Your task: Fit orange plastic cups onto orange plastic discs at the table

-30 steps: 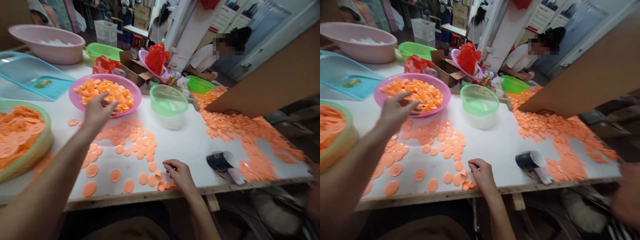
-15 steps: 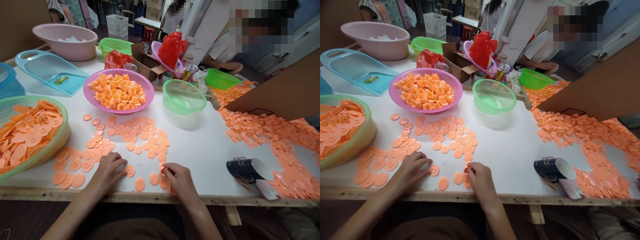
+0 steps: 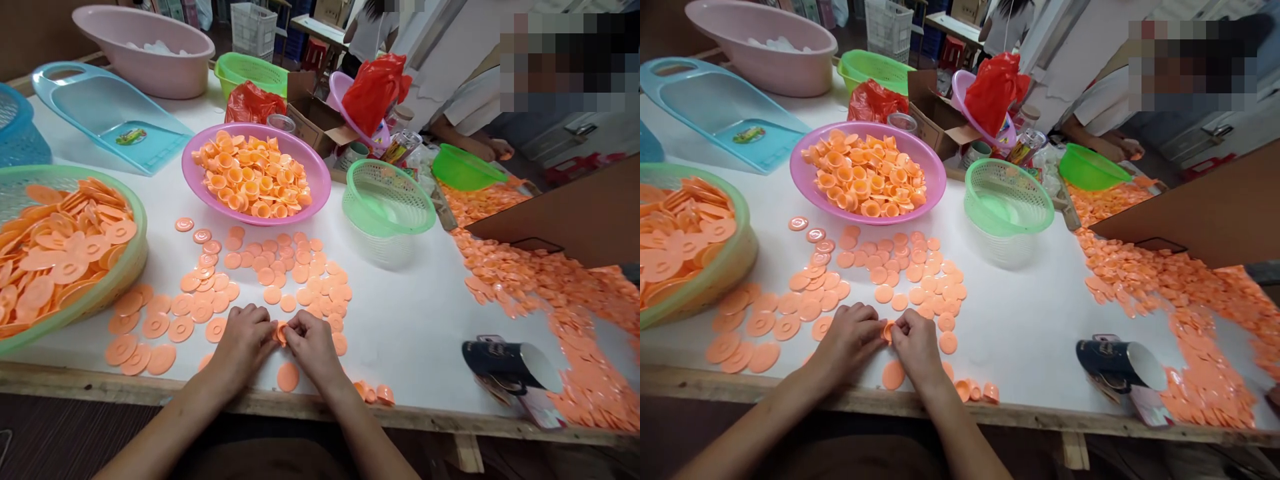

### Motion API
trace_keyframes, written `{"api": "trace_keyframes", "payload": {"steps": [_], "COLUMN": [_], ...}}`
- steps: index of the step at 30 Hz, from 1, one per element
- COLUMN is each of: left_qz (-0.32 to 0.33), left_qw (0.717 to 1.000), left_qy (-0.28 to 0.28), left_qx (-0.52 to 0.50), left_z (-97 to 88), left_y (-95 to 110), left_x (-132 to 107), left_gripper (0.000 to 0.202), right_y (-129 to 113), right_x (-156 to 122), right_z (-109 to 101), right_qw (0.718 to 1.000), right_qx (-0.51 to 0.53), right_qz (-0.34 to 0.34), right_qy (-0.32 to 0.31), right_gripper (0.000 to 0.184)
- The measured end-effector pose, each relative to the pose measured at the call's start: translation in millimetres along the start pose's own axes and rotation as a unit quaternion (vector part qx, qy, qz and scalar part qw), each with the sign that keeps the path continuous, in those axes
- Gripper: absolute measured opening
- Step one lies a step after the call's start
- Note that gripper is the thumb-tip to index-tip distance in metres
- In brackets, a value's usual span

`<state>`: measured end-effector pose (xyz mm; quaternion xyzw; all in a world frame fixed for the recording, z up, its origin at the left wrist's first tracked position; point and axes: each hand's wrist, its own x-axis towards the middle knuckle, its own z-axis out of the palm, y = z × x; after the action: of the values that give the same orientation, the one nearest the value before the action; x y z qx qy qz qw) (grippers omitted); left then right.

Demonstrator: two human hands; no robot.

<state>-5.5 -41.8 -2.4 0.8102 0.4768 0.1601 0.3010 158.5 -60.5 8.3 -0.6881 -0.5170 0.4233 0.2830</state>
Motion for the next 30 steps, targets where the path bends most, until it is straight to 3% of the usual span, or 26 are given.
{"api": "trace_keyframes", "payload": {"steps": [3, 7, 12, 15, 21, 24, 27, 30], "left_qz": [-0.054, -0.186, -0.242, -0.287, -0.357, -0.339, -0.242, -0.154], "left_qw": [0.992, 0.943, 0.892, 0.865, 0.828, 0.845, 0.912, 0.964], "left_qy": [-0.026, -0.062, -0.064, -0.076, -0.048, -0.034, -0.018, 0.094], "left_qx": [-0.108, -0.269, -0.377, -0.405, -0.43, -0.412, -0.33, -0.194], "left_z": [-8.4, -11.4, -3.7, -3.5, 0.8, 5.0, -2.7, -28.5], "left_y": [6.9, 19.2, 17.0, 12.6, 13.4, 16.9, 14.7, -4.9], "left_x": [4.6, 12.7, 10.7, 7.6, 9.5, 7.8, 6.1, 4.5], "left_gripper": [0.018, 0.021, 0.028, 0.03, 0.023, 0.02, 0.02, 0.023], "right_y": [-6.0, -9.5, -6.0, -4.5, -8.4, -6.5, -2.8, -14.5], "right_x": [0.5, 0.1, -4.0, -6.8, -2.2, -1.8, -2.9, 6.6], "right_z": [-1.3, -4.9, -0.3, 4.9, 7.8, 8.3, 5.8, -7.3], "right_qw": [1.0, 0.999, 0.999, 0.998, 0.992, 0.996, 0.999, 0.992], "right_qx": [-0.02, -0.026, -0.036, -0.053, -0.107, -0.06, 0.003, 0.072], "right_qz": [-0.004, -0.005, -0.014, -0.023, -0.064, -0.052, -0.008, 0.053], "right_qy": [-0.008, -0.019, -0.019, -0.022, -0.028, -0.031, -0.052, -0.09], "right_gripper": [0.012, 0.012, 0.015, 0.018, 0.023, 0.019, 0.013, 0.013]}}
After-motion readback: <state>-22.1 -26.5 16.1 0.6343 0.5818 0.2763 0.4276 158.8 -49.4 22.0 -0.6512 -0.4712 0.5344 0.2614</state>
